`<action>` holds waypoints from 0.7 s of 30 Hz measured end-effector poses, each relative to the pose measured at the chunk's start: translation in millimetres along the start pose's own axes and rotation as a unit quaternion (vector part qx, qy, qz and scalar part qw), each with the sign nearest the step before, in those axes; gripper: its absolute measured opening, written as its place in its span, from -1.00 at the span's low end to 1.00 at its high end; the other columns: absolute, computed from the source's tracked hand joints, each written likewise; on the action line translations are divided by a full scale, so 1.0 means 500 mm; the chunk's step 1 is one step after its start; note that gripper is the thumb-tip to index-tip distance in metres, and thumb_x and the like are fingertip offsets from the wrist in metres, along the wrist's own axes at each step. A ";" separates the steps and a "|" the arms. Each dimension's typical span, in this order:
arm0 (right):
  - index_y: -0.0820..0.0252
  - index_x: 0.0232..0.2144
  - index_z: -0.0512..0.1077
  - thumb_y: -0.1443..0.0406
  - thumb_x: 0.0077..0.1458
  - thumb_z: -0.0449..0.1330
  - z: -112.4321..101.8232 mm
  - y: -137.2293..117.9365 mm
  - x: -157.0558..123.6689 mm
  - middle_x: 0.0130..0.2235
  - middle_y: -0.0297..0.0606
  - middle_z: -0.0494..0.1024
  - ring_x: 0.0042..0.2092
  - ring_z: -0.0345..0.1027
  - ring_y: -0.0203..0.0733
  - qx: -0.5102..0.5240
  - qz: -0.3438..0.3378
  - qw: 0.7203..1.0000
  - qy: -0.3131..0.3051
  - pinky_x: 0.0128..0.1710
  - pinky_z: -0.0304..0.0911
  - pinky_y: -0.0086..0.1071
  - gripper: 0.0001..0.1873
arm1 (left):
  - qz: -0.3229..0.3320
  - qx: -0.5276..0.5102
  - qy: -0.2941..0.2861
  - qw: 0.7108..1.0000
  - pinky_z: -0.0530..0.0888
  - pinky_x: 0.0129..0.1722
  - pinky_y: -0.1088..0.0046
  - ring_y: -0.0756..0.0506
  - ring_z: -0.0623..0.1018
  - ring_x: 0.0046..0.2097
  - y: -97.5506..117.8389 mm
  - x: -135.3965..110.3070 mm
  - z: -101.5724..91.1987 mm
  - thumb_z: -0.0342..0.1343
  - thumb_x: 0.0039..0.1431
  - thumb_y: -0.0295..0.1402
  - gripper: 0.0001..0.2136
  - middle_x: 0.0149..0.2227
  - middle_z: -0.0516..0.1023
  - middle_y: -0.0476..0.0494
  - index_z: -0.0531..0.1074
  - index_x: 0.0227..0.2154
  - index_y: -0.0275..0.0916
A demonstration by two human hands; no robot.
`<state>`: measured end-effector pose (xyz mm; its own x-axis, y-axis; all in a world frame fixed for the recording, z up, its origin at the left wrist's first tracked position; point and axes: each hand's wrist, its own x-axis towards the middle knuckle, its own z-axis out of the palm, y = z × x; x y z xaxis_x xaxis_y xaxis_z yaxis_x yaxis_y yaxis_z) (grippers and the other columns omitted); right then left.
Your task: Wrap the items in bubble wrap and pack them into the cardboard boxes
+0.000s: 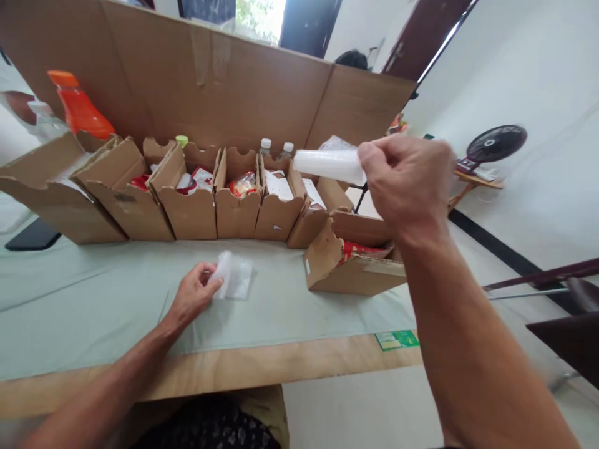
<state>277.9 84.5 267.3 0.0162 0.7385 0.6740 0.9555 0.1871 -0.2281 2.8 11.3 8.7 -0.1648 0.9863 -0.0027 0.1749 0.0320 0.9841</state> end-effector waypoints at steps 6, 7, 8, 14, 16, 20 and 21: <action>0.07 -0.05 0.61 0.17 0.25 0.21 0.149 -0.112 -0.272 -0.01 -0.15 0.69 -0.02 0.55 0.05 0.207 -0.061 0.969 -0.121 0.05 0.42 -0.04 -0.71 | -0.050 -0.149 -0.002 0.988 0.53 -0.27 0.37 -0.14 0.61 -0.25 0.011 0.009 -0.007 0.15 -0.01 0.13 -0.45 -0.23 0.62 -0.15 0.38 -0.13 -0.23; 0.10 -0.08 0.62 0.19 0.20 0.27 0.185 -0.130 -0.316 -0.03 -0.10 0.70 -0.03 0.56 0.09 0.202 -0.091 0.959 -0.174 0.03 0.41 -0.01 -0.73 | -0.055 -0.165 -0.005 0.985 0.55 -0.25 0.33 -0.17 0.63 -0.21 0.012 0.009 -0.009 0.13 0.01 0.18 -0.40 -0.18 0.64 -0.19 0.39 -0.08 -0.25; 0.12 -0.08 0.62 0.23 0.16 0.32 0.213 -0.144 -0.352 -0.04 -0.09 0.70 -0.03 0.56 0.11 0.207 -0.128 0.941 -0.233 0.01 0.41 0.00 -0.73 | -0.059 -0.175 -0.005 0.983 0.57 -0.21 0.29 -0.20 0.65 -0.17 0.013 0.010 -0.012 0.13 0.01 0.20 -0.36 -0.14 0.65 -0.23 0.42 -0.06 -0.26; 0.04 -0.14 0.65 0.25 0.31 0.18 0.189 -0.116 -0.275 -0.14 -0.30 0.74 -0.14 0.62 -0.12 0.263 -0.155 0.906 -0.292 -0.03 0.39 -0.24 -0.78 | -0.078 -0.142 0.071 0.984 0.46 0.17 0.07 -0.35 0.59 0.08 -0.005 0.030 -0.035 0.39 -0.17 -0.05 -0.33 0.04 0.62 -0.36 0.46 -0.01 -0.34; 0.09 -0.15 0.65 0.23 0.31 0.14 0.158 -0.083 -0.154 -0.15 -0.26 0.74 -0.16 0.60 -0.11 0.191 -0.102 0.951 -0.221 -0.09 0.41 -0.27 -0.73 | -0.083 -0.126 0.072 0.986 0.46 0.15 0.02 -0.37 0.60 0.06 -0.009 0.033 -0.038 0.37 -0.15 -0.08 -0.37 0.02 0.64 -0.36 0.48 -0.03 -0.34; 0.15 -0.10 0.67 0.40 0.19 0.17 0.185 -0.047 0.066 -0.09 -0.19 0.72 -0.07 0.59 -0.05 -0.021 -0.097 0.940 -0.326 -0.03 0.38 -0.26 -0.68 | -0.081 -0.084 0.062 0.991 0.47 0.11 0.05 -0.36 0.62 -0.02 -0.010 0.029 -0.028 0.37 -0.19 -0.18 -0.45 -0.10 0.67 -0.28 0.52 -0.07 -0.30; 0.14 -0.15 0.68 0.43 0.12 0.22 0.206 -0.046 0.099 -0.13 -0.23 0.73 -0.10 0.59 -0.08 -0.029 -0.104 0.925 -0.365 -0.05 0.39 -0.31 -0.70 | -0.077 -0.069 0.061 0.993 0.47 0.11 0.07 -0.34 0.62 -0.02 -0.010 0.027 -0.024 0.37 -0.18 -0.21 -0.44 -0.11 0.67 -0.26 0.51 -0.05 -0.28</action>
<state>226.5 183.5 233.4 -0.3526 0.9349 0.0404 0.9302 0.3549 -0.0936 -12.1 22.3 5.7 -0.2973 0.9443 -0.1409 0.0061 0.1495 0.9887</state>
